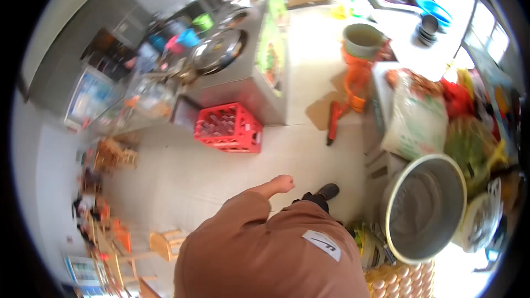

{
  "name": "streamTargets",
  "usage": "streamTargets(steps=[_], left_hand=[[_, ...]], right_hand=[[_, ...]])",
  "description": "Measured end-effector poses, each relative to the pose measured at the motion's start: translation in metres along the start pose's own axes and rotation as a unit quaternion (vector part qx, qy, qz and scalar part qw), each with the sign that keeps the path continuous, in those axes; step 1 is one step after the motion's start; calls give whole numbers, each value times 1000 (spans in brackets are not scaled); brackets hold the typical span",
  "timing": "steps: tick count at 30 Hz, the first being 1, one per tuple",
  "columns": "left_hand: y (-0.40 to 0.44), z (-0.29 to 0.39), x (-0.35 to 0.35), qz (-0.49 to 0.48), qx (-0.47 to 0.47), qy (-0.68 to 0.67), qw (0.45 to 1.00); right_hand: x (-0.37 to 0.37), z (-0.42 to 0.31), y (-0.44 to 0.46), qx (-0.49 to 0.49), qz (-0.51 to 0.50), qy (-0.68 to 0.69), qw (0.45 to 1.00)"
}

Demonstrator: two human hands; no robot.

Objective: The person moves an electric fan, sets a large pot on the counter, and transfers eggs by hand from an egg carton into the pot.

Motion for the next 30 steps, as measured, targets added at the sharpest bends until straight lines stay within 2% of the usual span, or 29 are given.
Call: streamTargets(steps=[2,3,4,5,6,7,8,11,12,14,15,17,20,21,24,26,28,30], left_hand=[[17,20,-1,10,29,-38,999],[26,26,2,-4,47,-38,998],[38,21,11,26,97,-61,993],[25,46,-3,-26,59,-57,996],[39,41,8,-27,100,-82,991],[54,28,20,-4,116,-118,986],[52,34,20,-45,90,-125,987],[60,27,26,-80,70,-151,983],[60,22,27,-100,58,-137,984],[58,13,26,-107,33,-109,988],[62,10,24,-108,32,-108,988],[78,-4,21,-96,40,-67,992],[98,-13,20,-67,14,-142,987],[98,-12,23,-70,9,-149,986],[85,10,8,-63,-4,-262,963],[69,15,5,-50,-11,-283,958],[59,6,8,-41,-20,-302,952],[44,-21,20,-34,-69,-318,945]], right_hand=[[-21,13,-10,-35,-1,50,998],[-28,-17,-39,-49,13,73,996],[-27,-44,-60,-3,7,73,997],[-28,-76,-81,29,37,99,994],[-34,-90,-91,23,56,106,993],[-37,-119,-102,54,128,84,987],[-42,-118,-104,72,121,125,982],[-43,-217,-123,-5,193,88,977],[-38,-235,-122,2,199,88,976],[-23,-274,-124,-97,203,68,972],[-11,-301,-123,-101,202,34,974],[28,-332,-109,-67,127,94,985],[94,-390,-80,-190,34,-37,980],[114,-407,-73,-219,11,-34,975],[173,-417,-30,-268,-9,-111,957],[208,-417,-1,-287,-19,-152,946],[237,-403,28,-272,-1,-230,935],[257,-391,48,-274,-5,-237,932]])
Point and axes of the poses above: each hand's wrist, its own y-axis towards the middle knuckle, its own x-axis out of the palm, z = x × y, the point moved 6 cm from there along y, towards the middle knuckle
